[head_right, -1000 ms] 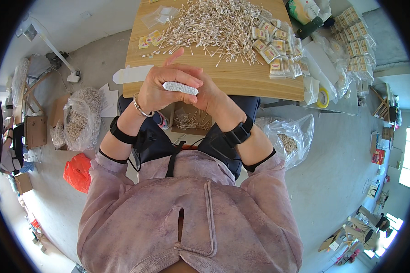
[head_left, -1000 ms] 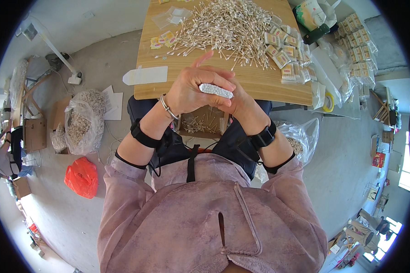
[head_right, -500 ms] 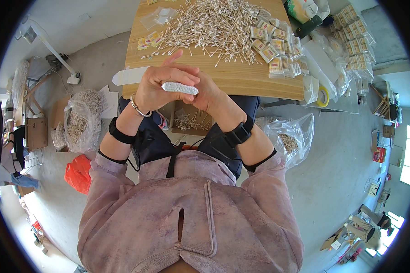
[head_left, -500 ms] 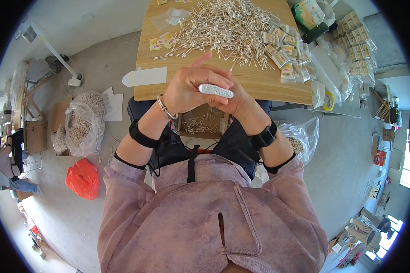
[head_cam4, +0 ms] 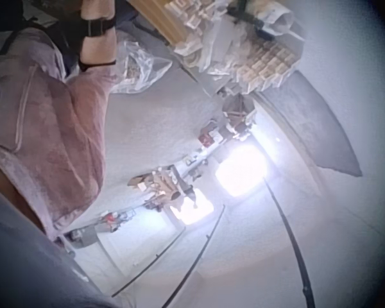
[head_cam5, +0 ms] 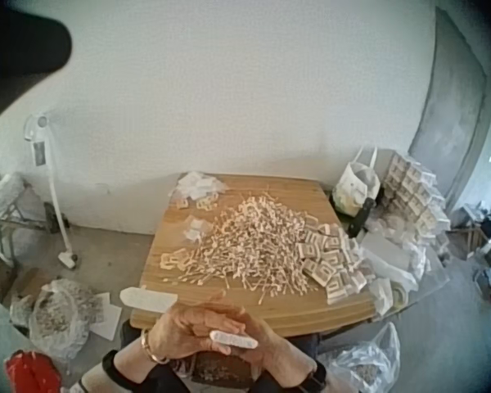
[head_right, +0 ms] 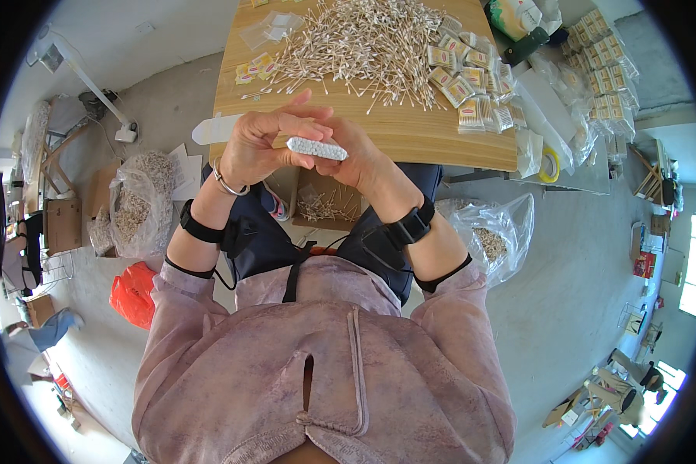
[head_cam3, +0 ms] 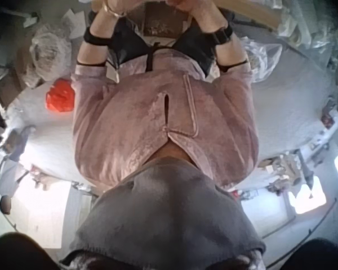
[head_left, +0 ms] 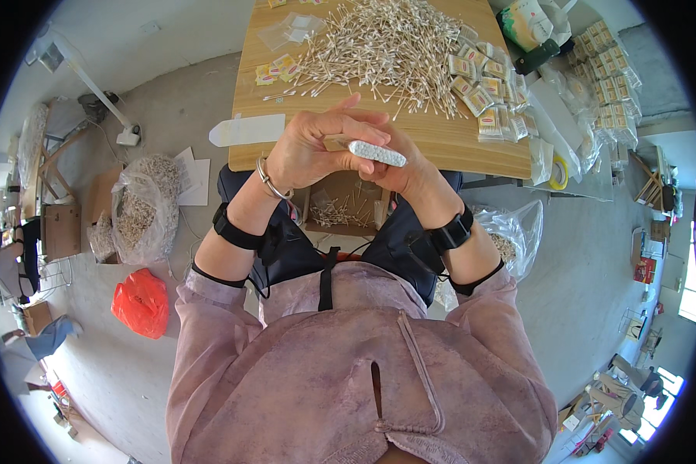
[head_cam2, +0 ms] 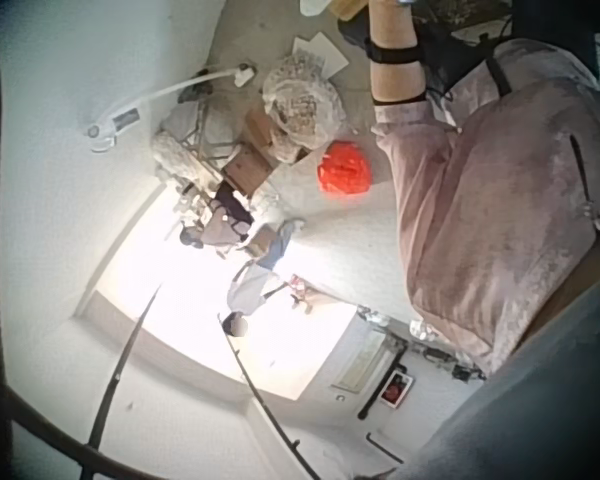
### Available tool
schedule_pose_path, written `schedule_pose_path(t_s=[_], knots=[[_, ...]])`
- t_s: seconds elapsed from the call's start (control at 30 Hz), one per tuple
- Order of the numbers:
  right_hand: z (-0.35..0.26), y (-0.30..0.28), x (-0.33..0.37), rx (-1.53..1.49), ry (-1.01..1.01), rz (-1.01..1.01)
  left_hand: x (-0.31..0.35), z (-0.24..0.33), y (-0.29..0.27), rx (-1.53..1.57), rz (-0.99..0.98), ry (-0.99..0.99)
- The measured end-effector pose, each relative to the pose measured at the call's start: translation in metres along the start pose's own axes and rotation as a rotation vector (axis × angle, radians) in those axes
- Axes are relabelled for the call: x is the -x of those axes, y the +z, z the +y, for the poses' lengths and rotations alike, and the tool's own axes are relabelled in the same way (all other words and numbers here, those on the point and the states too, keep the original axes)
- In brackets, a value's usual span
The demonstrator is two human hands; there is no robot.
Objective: Packing bundles of cotton swabs into plastic bags and sealing them.
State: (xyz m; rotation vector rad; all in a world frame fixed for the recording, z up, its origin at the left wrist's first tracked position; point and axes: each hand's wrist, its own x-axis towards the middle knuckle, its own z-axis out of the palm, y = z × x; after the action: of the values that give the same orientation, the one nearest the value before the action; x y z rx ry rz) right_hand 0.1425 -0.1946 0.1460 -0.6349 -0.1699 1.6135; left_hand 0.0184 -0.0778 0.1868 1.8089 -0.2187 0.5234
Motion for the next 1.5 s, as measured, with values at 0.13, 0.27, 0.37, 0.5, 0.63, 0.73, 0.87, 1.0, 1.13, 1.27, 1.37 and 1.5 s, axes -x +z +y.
schedule_pose_path(t_s=[0.13,0.27,0.37,0.5,0.63,0.73,0.87,1.0,1.13,1.27,1.37,1.5], knots=[[-0.002,0.005,0.003,0.049,0.022,0.087,0.001,0.000,0.001,-0.007,0.010,-0.012],[-0.003,0.005,0.002,0.013,0.021,0.113,0.002,-0.002,0.002,0.013,0.012,-0.023],[-0.001,0.007,0.002,-0.136,0.009,-0.055,-0.002,0.004,0.007,0.016,0.036,-0.025],[-0.001,0.003,-0.001,-0.032,-0.056,0.061,-0.003,0.000,0.007,0.021,0.010,-0.036],[0.000,-0.001,-0.002,-0.005,-0.014,0.137,-0.001,-0.005,0.005,0.081,-0.034,-0.030],[-0.001,-0.012,-0.001,-0.027,-0.008,-0.059,-0.003,-0.001,0.006,0.134,-0.028,-0.106],[0.002,-0.003,-0.002,-0.191,-0.006,-0.173,-0.009,0.007,0.012,0.046,0.004,-0.193],[0.008,0.012,-0.006,-0.065,-0.095,0.157,-0.009,0.000,0.013,-0.160,-0.016,0.001],[0.015,-0.036,-0.027,-0.052,-0.058,-0.204,-0.012,0.001,0.014,-0.141,0.024,-0.042],[0.016,-0.029,-0.025,-0.102,-0.030,-0.061,-0.011,0.001,0.019,-0.134,0.096,-0.057],[0.012,-0.016,-0.016,-0.090,-0.028,-0.013,-0.011,-0.005,0.018,-0.215,0.027,0.031],[0.007,-0.005,-0.005,-0.073,-0.029,0.055,-0.010,-0.006,0.016,-0.165,0.006,0.001]])
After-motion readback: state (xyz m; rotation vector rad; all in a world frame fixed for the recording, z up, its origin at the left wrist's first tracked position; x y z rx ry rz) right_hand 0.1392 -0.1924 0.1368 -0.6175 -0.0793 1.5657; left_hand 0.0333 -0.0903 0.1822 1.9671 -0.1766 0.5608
